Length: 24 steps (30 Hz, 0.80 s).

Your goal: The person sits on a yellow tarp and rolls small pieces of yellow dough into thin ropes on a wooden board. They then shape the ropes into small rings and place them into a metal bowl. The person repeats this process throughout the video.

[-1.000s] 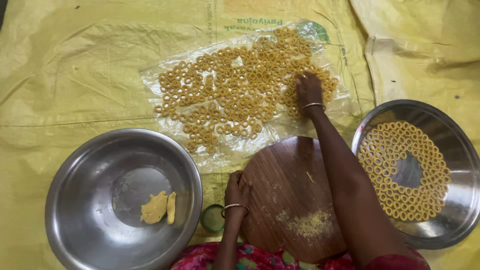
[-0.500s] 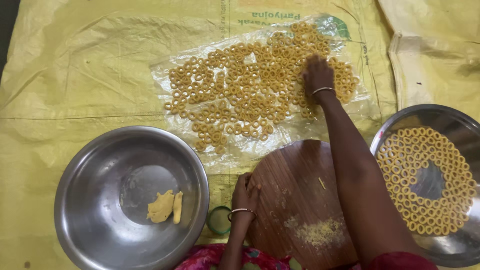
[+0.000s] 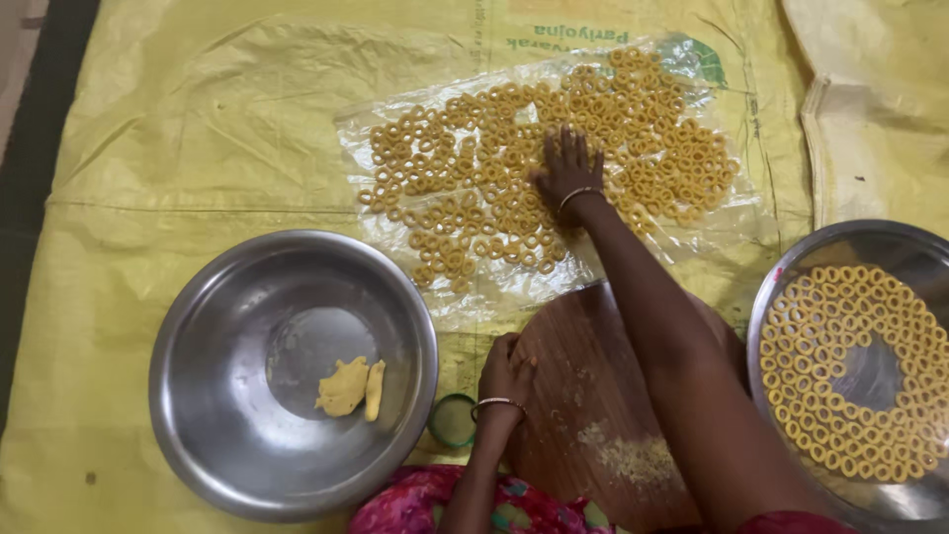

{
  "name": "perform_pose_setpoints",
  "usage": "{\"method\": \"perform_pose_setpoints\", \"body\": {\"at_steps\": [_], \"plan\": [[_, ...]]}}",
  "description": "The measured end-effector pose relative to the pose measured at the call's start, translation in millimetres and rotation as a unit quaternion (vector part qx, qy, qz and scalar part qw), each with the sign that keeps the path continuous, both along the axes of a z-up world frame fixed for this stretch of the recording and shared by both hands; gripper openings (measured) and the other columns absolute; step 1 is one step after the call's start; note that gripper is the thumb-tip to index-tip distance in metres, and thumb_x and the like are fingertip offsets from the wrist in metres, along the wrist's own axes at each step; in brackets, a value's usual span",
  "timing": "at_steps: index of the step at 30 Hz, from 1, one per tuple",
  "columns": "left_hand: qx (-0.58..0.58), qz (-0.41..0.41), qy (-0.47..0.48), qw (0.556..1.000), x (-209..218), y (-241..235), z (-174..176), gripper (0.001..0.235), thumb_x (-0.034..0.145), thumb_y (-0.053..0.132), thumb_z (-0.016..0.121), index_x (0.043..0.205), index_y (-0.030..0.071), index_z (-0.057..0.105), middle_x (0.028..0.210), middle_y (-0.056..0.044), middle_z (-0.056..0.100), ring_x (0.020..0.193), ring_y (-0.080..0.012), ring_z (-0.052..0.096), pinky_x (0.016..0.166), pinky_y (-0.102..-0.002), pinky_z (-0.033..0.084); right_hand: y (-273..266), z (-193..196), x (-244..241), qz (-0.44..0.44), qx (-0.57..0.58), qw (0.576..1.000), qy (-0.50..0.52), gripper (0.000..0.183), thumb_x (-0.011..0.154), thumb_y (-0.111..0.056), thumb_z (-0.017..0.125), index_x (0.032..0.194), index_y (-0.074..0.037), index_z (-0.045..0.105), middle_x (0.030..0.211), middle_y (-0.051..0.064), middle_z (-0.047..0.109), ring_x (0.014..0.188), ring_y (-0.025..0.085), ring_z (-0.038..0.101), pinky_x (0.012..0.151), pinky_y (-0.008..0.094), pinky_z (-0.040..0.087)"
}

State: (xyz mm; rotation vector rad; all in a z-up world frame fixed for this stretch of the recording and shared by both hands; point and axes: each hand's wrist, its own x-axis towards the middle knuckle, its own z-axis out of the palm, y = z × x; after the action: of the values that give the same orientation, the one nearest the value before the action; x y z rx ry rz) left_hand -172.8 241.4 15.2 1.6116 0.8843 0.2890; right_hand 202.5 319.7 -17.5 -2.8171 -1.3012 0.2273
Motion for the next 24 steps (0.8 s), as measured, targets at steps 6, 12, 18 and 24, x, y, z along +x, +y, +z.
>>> {"method": "perform_pose_setpoints", "body": {"at_steps": [6,12,18,24], "plan": [[0.011,-0.012,-0.011,1.0,-1.4,-1.2,-8.6,0.044,0.089,0.018,0.072,0.128,0.003,0.058,0.127,-0.021,0.066,0.118,-0.0372,0.064,0.097,-0.042,0.051,15.4,49.2,-64.0,0.014,0.136,0.983,-0.125,0.055,0.104,-0.041,0.047,0.155,-0.02,0.042,0.16,0.017,0.034,0.149,0.045,0.024,0.116,0.069,0.012],[0.048,-0.039,0.011,0.998,3.2,-1.7,-18.7,0.049,0.091,0.021,0.073,0.132,0.0,0.055,0.13,-0.024,0.062,0.119,-0.0395,0.061,0.098,-0.044,0.051,31.9,60.3,-188.3,0.208,0.442,0.872,-0.012,0.02,0.097,-0.002,0.055,0.11,-0.014,0.063,0.119,0.01,0.074,0.109,0.034,0.066,0.112,0.048,0.047],[0.03,-0.03,0.025,0.999,3.9,-4.6,-3.3,0.054,0.089,0.022,0.074,0.135,0.001,0.055,0.128,-0.023,0.064,0.116,-0.0381,0.064,0.098,-0.044,0.051,58.8,67.8,-346.1,0.372,0.125,0.916,0.082,0.025,0.1,-0.019,0.059,0.122,-0.014,0.069,0.12,0.017,0.068,0.11,0.035,0.066,0.096,0.045,0.053],[-0.002,0.0,0.02,1.0,2.3,-7.4,-4.8,0.059,0.086,0.023,0.075,0.138,0.001,0.055,0.125,-0.023,0.066,0.112,-0.0366,0.066,0.098,-0.044,0.052,47.3,91.8,-417.9,0.285,-0.116,0.945,0.111,0.097,0.066,-0.063,0.085,0.133,0.0,0.052,0.135,0.019,0.055,0.13,0.037,0.048,0.107,0.047,0.038]]}}
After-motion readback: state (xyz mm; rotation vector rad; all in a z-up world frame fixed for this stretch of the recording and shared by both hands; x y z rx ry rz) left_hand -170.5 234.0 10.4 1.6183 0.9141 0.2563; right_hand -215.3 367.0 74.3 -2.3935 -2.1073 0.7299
